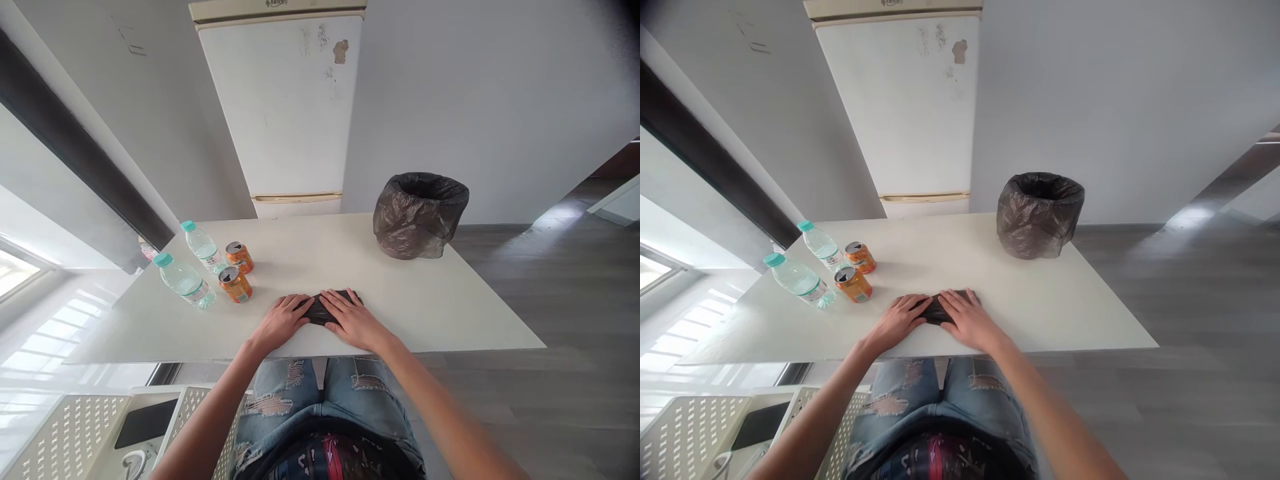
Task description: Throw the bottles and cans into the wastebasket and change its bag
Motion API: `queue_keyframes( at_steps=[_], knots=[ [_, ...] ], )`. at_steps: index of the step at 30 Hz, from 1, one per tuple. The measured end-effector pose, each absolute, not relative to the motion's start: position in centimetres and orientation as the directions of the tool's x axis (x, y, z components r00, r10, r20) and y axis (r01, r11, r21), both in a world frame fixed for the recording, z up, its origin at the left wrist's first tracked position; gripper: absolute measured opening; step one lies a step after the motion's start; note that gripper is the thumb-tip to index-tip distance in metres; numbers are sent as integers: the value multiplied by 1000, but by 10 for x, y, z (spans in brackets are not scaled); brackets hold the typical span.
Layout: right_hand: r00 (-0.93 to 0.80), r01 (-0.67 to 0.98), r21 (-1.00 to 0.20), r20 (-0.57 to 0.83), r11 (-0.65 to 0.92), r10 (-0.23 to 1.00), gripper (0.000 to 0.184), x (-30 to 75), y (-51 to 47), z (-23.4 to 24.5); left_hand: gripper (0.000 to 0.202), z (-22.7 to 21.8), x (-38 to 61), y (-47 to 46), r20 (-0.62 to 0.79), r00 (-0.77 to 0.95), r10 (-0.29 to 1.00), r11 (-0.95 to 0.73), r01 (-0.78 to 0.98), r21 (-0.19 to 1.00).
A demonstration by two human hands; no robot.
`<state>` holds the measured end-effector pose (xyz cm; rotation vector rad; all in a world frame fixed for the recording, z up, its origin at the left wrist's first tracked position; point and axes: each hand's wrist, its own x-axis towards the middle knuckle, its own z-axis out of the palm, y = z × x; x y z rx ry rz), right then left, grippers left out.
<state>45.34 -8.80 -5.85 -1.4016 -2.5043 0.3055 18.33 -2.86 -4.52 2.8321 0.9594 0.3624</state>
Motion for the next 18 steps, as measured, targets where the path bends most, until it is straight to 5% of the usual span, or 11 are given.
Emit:
queue_keyframes(
  at_steps=[18],
  knots=[
    [-356, 689, -545, 320, 478, 878, 39, 511, -82, -64, 37, -53, 161, -16, 288, 744, 603, -798, 560, 225]
  ],
)
